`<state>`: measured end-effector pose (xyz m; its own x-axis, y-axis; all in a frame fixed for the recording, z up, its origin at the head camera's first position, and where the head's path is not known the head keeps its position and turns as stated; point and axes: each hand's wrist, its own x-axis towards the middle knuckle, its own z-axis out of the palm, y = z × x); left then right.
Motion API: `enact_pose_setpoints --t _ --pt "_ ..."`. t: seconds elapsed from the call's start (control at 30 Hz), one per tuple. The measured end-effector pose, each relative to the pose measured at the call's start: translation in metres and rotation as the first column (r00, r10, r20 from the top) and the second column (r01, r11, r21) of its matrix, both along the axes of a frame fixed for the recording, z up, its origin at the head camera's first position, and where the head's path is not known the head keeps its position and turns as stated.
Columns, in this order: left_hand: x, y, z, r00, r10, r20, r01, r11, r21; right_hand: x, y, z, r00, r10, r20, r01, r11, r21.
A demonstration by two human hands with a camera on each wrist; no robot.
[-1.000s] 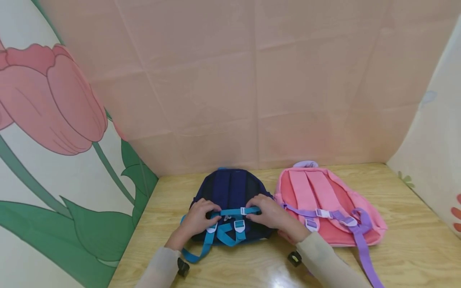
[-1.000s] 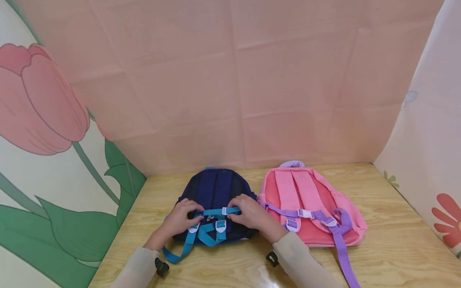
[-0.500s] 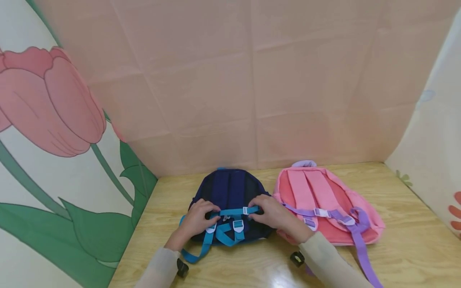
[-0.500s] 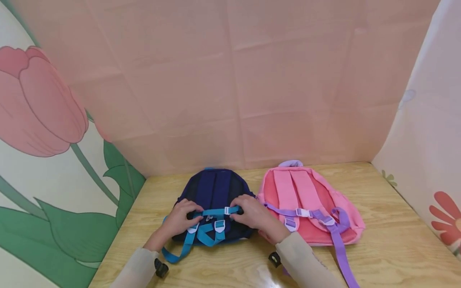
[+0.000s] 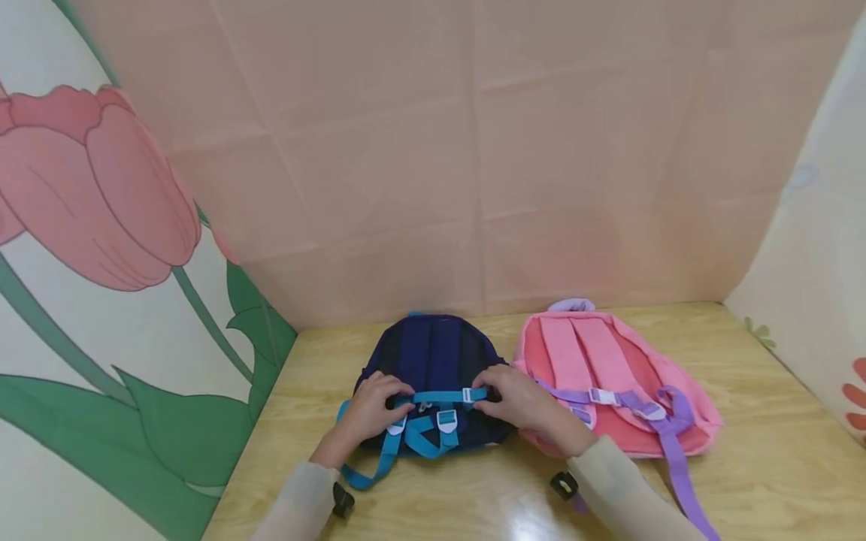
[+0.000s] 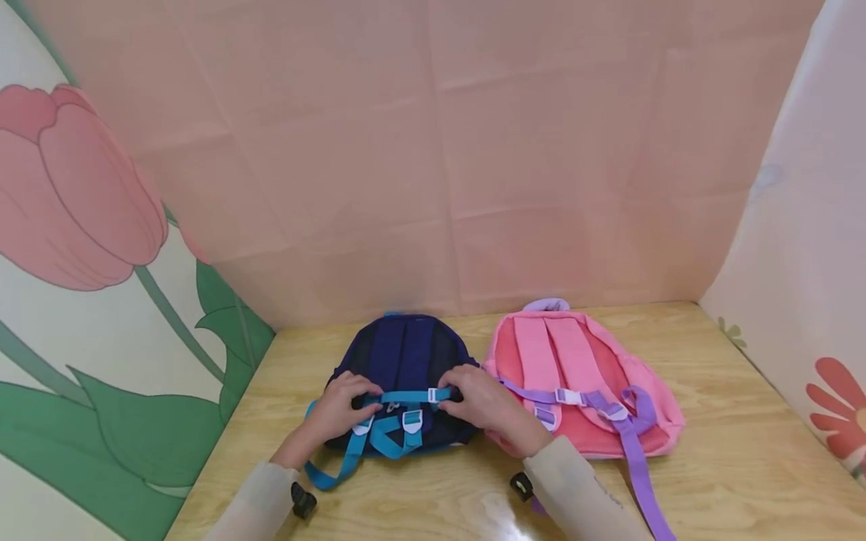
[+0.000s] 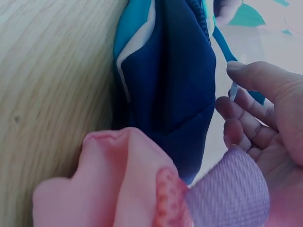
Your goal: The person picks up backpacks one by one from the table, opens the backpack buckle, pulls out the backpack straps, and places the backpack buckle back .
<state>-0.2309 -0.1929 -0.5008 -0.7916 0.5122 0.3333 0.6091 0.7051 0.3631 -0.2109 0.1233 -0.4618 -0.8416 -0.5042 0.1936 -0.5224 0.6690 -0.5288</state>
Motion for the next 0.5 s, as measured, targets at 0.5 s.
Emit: enact_pose_setpoints --t 0.5 --pt "-0.0024 -0.0002 0.0032 0.999 0.005 0.047 -0.003 0.998 -0.058 0.0026 0.0066 -0.0004 0.999 0.001 -0.044 0.0 1.0 0.029"
